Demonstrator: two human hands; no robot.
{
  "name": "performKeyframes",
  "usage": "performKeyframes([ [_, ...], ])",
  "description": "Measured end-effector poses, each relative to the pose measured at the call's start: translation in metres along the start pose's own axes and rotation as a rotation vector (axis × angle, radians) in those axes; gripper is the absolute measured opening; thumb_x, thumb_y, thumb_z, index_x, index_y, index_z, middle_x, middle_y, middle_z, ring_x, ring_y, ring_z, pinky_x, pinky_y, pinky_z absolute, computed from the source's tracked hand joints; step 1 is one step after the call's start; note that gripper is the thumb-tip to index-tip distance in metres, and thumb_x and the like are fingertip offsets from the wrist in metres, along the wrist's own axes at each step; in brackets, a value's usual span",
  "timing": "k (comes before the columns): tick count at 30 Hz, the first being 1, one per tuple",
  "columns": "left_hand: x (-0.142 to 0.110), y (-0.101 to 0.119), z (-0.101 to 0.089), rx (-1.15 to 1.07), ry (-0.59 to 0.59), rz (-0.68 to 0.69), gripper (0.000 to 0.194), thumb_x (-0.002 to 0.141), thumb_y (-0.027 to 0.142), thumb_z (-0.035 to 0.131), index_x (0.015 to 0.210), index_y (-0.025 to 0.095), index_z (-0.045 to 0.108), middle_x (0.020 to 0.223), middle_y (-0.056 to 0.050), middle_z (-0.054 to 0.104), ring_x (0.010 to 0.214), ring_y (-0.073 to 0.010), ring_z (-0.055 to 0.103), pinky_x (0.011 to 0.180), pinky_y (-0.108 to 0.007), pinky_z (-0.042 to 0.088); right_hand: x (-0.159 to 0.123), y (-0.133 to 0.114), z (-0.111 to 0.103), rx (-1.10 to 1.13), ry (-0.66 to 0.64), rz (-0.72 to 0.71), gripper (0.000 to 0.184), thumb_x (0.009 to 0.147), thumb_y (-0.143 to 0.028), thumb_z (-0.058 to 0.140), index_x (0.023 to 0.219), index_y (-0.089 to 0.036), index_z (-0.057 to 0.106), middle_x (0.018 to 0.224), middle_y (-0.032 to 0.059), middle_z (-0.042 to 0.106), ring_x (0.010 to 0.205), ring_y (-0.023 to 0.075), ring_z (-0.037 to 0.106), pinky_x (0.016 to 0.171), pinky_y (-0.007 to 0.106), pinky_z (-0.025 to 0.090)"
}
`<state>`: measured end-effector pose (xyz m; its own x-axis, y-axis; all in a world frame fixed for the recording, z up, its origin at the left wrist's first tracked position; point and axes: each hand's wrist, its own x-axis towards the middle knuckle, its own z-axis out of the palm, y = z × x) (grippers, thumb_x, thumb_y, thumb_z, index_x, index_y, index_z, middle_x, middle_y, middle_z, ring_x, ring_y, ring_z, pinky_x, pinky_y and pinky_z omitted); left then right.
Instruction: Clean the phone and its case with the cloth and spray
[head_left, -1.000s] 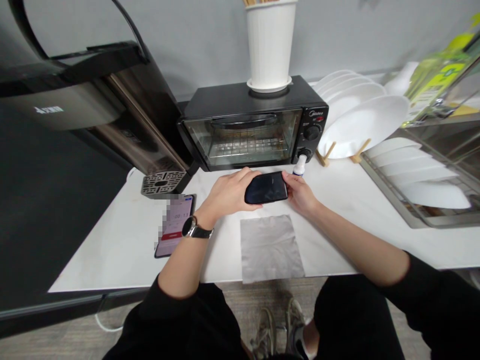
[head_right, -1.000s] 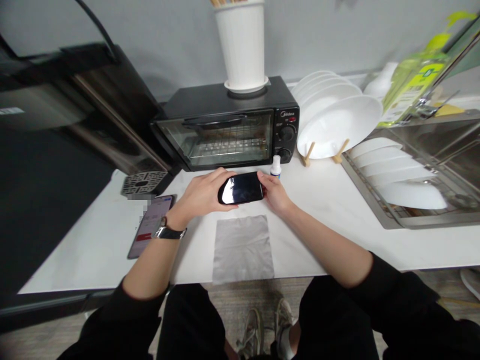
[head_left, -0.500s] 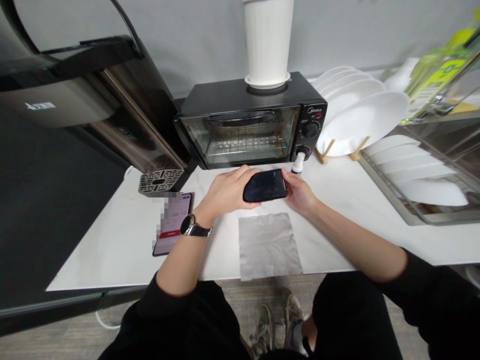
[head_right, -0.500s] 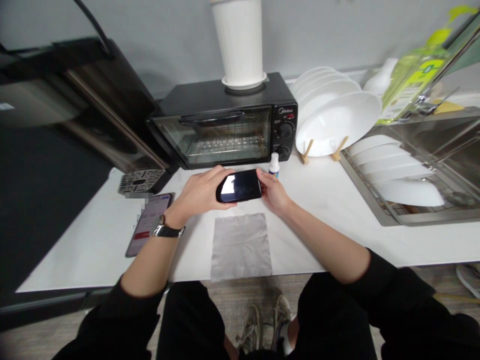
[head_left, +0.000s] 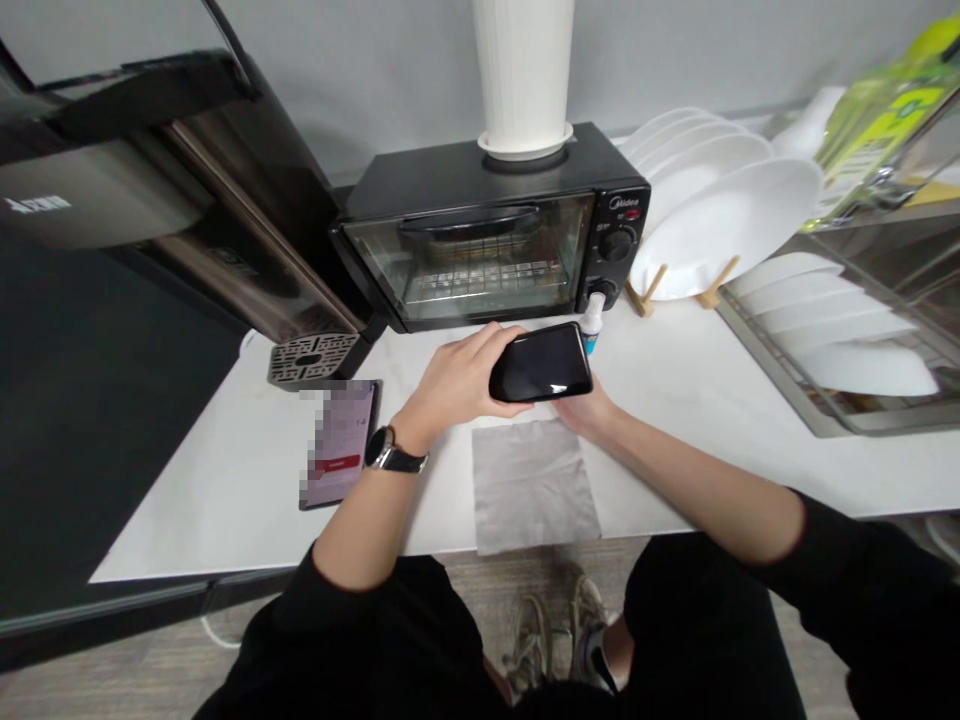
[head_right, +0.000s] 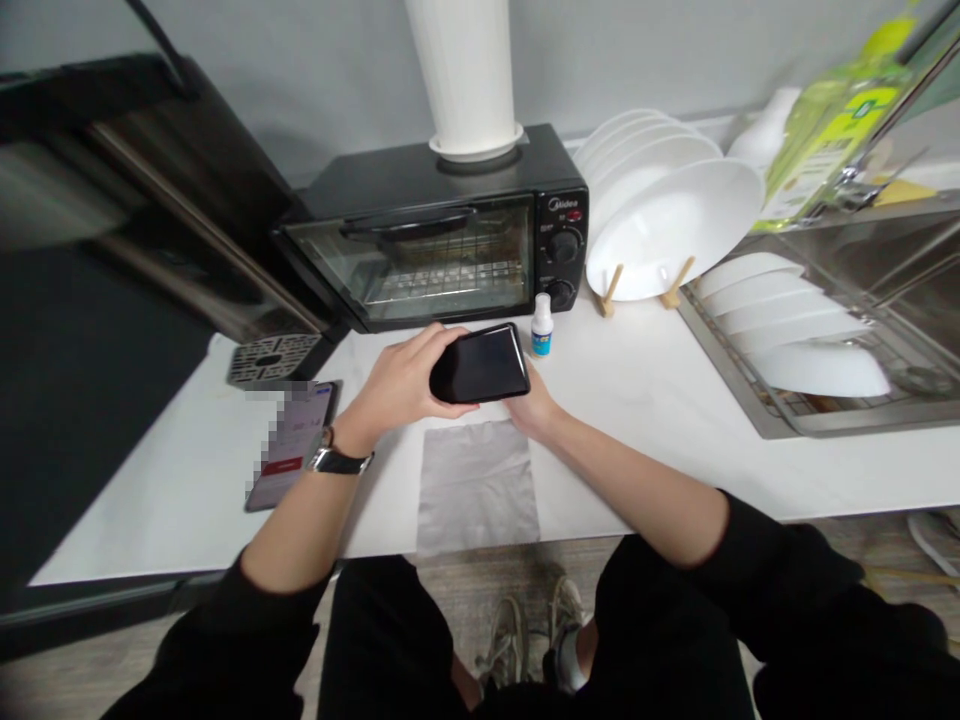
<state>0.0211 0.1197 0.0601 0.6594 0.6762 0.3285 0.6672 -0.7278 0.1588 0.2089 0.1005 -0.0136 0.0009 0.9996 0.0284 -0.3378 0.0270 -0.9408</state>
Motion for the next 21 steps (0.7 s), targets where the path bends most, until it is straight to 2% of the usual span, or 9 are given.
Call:
performKeyframes([
  [4,-0.002,-0.011,-0.003,0.01,0.016,-0.022,0.088,0.078,0.057,0.085,0.151,0.026,0.047,0.138,-0.009,0.064,0.124,-0.0329,0.068,0.099,-0.041,0.057,0.006,-0.007,-0.001,0.091,0.017,0.058,0.052,0.071,-0.076,0.077,0.089,-0.029,0.07,0.09,0.003,0.077,0.1,0.031,0.073,0.083,0.047,0.063],
  [9,-0.002,-0.018,-0.006,0.041,-0.017,-0.051,0.091,0.083,0.056,0.081,0.159,0.025,0.042,0.133,-0.008,0.065,0.117,-0.0303,0.07,0.095,-0.038,0.057,0.007,-0.024,-0.006,0.122,0.0,0.036,0.06,0.074,-0.084,0.074,0.095,-0.028,0.072,0.094,0.0033,0.076,0.094,0.027,0.072,0.074,0.041,0.065],
  [15,-0.002,-0.02,-0.006,0.037,-0.039,-0.045,0.097,0.087,0.055,0.076,0.167,0.025,0.032,0.129,-0.009,0.064,0.114,-0.0301,0.069,0.095,-0.038,0.056,0.006,-0.032,-0.01,0.005,-0.165,-0.008,0.051,0.076,-0.065,0.087,0.111,-0.03,0.076,0.103,-0.0006,0.075,0.093,0.0191,0.07,0.077,0.033,0.066],
  [21,-0.002,-0.022,-0.005,0.059,-0.011,-0.051,0.099,0.088,0.06,0.074,0.169,0.024,0.031,0.124,-0.009,0.064,0.109,-0.0287,0.069,0.089,-0.036,0.056,0.005,-0.036,-0.012,0.118,-0.276,0.01,0.047,0.079,-0.052,0.09,0.116,-0.028,0.077,0.112,0.0006,0.079,0.097,0.0187,0.075,0.084,0.033,0.068],
])
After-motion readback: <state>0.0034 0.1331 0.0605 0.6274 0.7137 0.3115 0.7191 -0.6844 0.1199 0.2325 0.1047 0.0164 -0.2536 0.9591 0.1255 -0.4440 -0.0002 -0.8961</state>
